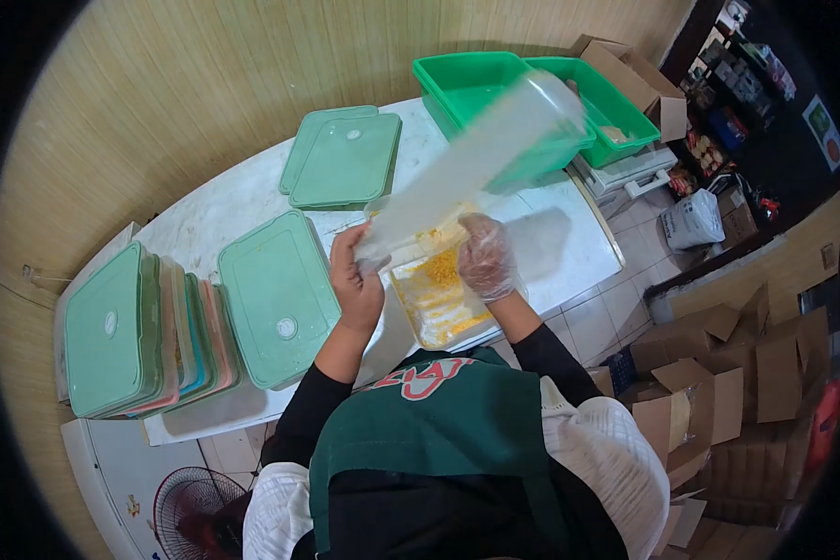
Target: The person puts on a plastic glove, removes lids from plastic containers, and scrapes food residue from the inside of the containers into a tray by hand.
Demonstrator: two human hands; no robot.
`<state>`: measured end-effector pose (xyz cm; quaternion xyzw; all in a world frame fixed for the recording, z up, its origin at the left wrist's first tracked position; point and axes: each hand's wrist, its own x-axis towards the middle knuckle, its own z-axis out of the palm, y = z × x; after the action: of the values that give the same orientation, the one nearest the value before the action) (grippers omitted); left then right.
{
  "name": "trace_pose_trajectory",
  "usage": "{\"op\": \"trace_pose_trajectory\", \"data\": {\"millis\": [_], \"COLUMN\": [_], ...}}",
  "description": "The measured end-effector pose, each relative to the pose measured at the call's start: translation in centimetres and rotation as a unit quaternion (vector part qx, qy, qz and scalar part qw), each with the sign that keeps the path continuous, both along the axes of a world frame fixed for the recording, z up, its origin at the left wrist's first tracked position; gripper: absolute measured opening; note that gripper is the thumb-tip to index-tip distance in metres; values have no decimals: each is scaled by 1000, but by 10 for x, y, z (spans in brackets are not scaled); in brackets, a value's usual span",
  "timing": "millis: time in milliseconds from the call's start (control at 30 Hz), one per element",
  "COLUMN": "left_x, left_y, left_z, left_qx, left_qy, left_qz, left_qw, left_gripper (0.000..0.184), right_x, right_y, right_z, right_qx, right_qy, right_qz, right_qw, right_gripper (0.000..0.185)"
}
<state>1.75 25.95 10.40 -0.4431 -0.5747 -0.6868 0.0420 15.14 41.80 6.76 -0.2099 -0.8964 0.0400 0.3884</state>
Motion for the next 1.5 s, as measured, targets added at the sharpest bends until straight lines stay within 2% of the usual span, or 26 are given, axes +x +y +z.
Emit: {"op": "trace_pose_trajectory", "data": {"millis": [33, 67, 167, 267, 467, 567, 667, 867, 967, 1000, 1067, 1100, 1200, 1300, 1400, 1500], "left_x": [0, -2, -8, -6, 0, 0, 1, 14, 14, 14, 18, 21, 29, 19, 21, 15], "left_y": [0, 0, -5, -7, -10, -14, -19, -15, -12, -11, -10, -10, -7, -10, -10, -5], "left_z": [-2, -3, 7, 12, 10, 14, 12, 2, -9, -11, -5, -2, 1, -10, -2, -9], "left_qx": [12, 10, 3, -2, -21, -37, -9, 46, 54, 58, 72, 79, 115, 51, 53, 81], "left_qy": [-98, -134, -244, -257, -244, -232, -235, -215, -173, -152, -182, -197, -230, 1, 48, 21], "left_qz": [-27, -28, -31, -21, -30, -29, -40, -56, -46, -43, -54, -60, -61, 2, -14, -29], "left_qw": [995, 990, 969, 966, 969, 972, 971, 974, 982, 986, 979, 975, 965, 999, 997, 996], "left_gripper": [56, 55, 51, 50, 51, 52, 53, 51, 48, 47, 45, 45, 49, 41, 39, 40], "right_x": [1, 1, 2, -6, -37, -36, -33, -33, -39, -45, -46, -41, -44, -54, -54, -49], "right_y": [7, 15, 35, 58, 89, 95, 108, 91, 68, 65, 40, 19, -13, -14, -14, 4], "right_z": [2, 4, 49, 88, 127, 130, 120, 86, 40, 5, -13, -3, -13, -30, -45, -50], "right_qx": [-17, 29, 132, 174, 262, 312, 265, 154, 225, 207, 151, 112, 7, -54, -21, -101], "right_qy": [34, 66, 53, 77, -62, -95, -126, -116, -118, -93, -117, -165, -172, -201, -95, 3], "right_qz": [19, 3, -72, -91, -165, -181, -226, -241, -223, -212, -170, -138, -81, -87, -45, 73], "right_qw": [999, 997, 987, 977, 949, 928, 929, 951, 941, 951, 967, 970, 982, 974, 994, 992], "right_gripper": [47, 44, 45, 44, 35, 38, 39, 26, 25, 24, 21, 20, 19, 19, 18, 16]}}
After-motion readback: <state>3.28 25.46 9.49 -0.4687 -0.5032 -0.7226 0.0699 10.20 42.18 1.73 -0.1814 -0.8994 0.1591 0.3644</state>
